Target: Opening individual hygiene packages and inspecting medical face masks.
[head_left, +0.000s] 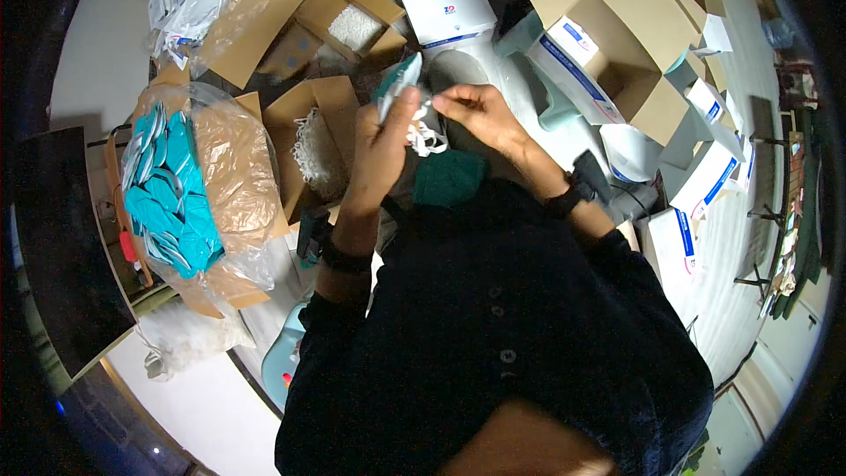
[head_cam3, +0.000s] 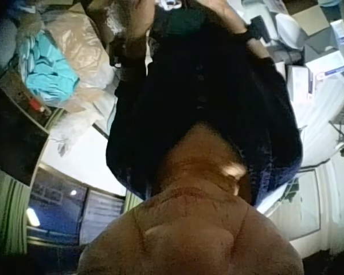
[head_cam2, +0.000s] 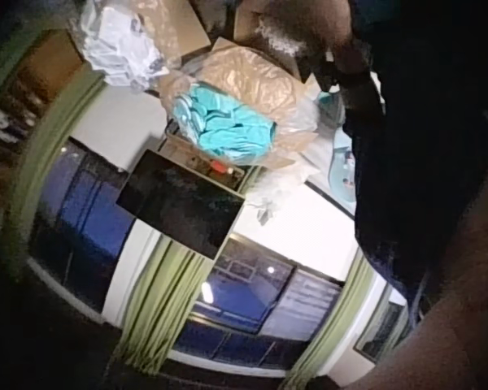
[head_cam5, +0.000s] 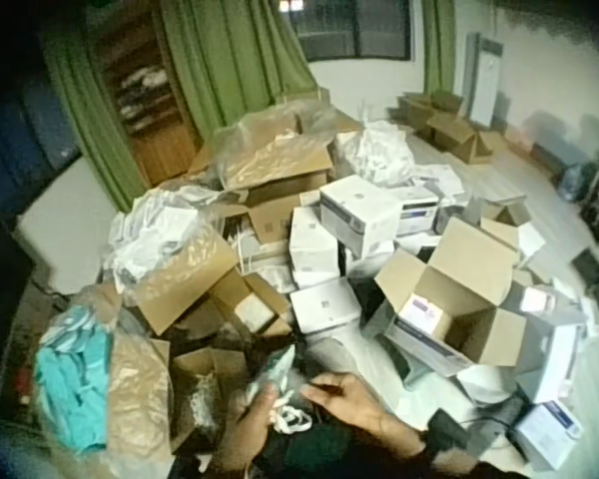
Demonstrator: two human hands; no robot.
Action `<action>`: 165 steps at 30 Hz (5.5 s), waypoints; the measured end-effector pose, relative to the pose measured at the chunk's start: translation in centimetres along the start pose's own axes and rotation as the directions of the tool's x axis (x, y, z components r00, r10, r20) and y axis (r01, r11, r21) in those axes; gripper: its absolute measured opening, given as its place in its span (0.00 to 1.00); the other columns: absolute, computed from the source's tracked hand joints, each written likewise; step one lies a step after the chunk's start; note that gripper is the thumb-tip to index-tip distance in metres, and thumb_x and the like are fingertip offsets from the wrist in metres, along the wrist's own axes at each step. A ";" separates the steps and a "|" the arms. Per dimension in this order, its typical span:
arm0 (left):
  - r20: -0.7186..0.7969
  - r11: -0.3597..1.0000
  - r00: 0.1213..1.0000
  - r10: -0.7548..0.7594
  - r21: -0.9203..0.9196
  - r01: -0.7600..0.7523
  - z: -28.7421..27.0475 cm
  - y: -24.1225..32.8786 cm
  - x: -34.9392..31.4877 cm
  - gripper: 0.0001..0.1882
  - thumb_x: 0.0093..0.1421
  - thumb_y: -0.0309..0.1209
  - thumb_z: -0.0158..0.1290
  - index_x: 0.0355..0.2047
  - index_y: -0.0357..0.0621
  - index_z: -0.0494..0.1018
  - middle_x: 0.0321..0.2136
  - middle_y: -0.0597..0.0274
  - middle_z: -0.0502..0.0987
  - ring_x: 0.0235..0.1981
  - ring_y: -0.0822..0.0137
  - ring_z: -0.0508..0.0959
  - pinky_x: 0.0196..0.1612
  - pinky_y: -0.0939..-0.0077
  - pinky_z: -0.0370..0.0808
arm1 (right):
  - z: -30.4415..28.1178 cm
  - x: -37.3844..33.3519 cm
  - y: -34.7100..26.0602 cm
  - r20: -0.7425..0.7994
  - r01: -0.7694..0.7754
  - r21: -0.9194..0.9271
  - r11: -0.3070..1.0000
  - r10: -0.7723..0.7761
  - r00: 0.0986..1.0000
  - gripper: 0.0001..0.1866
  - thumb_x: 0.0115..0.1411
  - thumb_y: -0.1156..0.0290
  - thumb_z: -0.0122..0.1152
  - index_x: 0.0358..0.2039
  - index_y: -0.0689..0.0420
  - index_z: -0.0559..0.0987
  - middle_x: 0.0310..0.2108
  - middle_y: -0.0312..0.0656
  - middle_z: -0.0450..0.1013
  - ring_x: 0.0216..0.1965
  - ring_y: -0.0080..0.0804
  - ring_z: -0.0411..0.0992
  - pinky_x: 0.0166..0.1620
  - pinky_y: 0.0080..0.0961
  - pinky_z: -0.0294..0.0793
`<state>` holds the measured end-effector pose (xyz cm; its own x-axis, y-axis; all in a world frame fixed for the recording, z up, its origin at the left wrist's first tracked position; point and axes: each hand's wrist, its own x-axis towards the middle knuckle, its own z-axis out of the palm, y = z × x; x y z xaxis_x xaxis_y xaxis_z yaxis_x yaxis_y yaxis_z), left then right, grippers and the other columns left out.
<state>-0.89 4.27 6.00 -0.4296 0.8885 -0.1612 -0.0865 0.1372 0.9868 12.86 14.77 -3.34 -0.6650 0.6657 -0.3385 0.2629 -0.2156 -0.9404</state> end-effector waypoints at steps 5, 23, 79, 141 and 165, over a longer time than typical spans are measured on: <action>0.379 0.983 0.923 0.058 0.138 -0.118 3.2 -1.2 -2.1 0.19 0.65 0.37 0.50 0.21 0.37 0.73 0.13 0.69 0.68 0.16 0.79 0.67 0.20 0.79 0.62 | 1.2 0.9 0.5 -0.045 -0.052 -0.158 0.986 0.045 0.998 0.25 0.51 0.55 0.65 0.39 0.65 0.78 0.35 0.51 0.77 0.38 0.39 0.75 0.45 0.28 0.72; -0.339 0.964 0.938 -0.077 -0.266 -0.017 0.5 -4.3 0.2 0.28 0.66 0.53 0.42 0.36 0.36 0.72 0.34 0.52 0.77 0.30 0.67 0.76 0.38 0.73 0.73 | -0.5 -1.8 0.5 -0.208 0.172 -0.109 0.979 -0.192 0.959 0.04 0.58 0.81 0.58 0.34 0.65 0.79 0.28 0.37 0.76 0.30 0.19 0.70 0.36 0.19 0.71; 0.263 0.803 0.965 -0.007 0.576 -0.151 1.8 -7.8 1.6 0.13 0.55 0.35 0.59 0.27 0.36 0.72 0.20 0.50 0.74 0.24 0.60 0.77 0.28 0.67 0.71 | -5.6 -4.4 -2.6 0.078 0.511 -0.005 0.859 -0.509 0.857 0.06 0.55 0.80 0.61 0.30 0.55 0.83 0.44 0.38 0.72 0.46 0.31 0.69 0.52 0.26 0.65; -0.423 0.953 0.854 -0.303 -0.112 0.282 -6.8 -7.5 -6.0 0.15 0.61 0.44 0.52 0.24 0.47 0.72 0.18 0.74 0.68 0.18 0.81 0.65 0.21 0.84 0.60 | -0.7 0.5 5.4 0.282 0.231 -0.470 0.852 -0.102 0.954 0.09 0.55 0.70 0.59 0.35 0.60 0.77 0.35 0.46 0.75 0.40 0.37 0.73 0.46 0.32 0.71; -0.530 0.916 0.840 0.120 0.385 0.113 -27.0 -23.2 -3.5 0.21 0.56 0.36 0.57 0.47 0.39 0.72 0.36 0.53 0.78 0.38 0.64 0.77 0.44 0.70 0.73 | 2.9 -3.1 2.2 0.231 0.030 -0.579 0.815 0.128 0.964 0.24 0.51 0.66 0.69 0.46 0.63 0.74 0.37 0.47 0.76 0.38 0.35 0.75 0.42 0.34 0.75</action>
<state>-21.66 -13.81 -16.84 -0.8474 0.5303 -0.0266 0.2188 0.3944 0.8925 13.49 10.13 -4.43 -0.7692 0.4494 -0.4543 0.5986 0.2578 -0.7584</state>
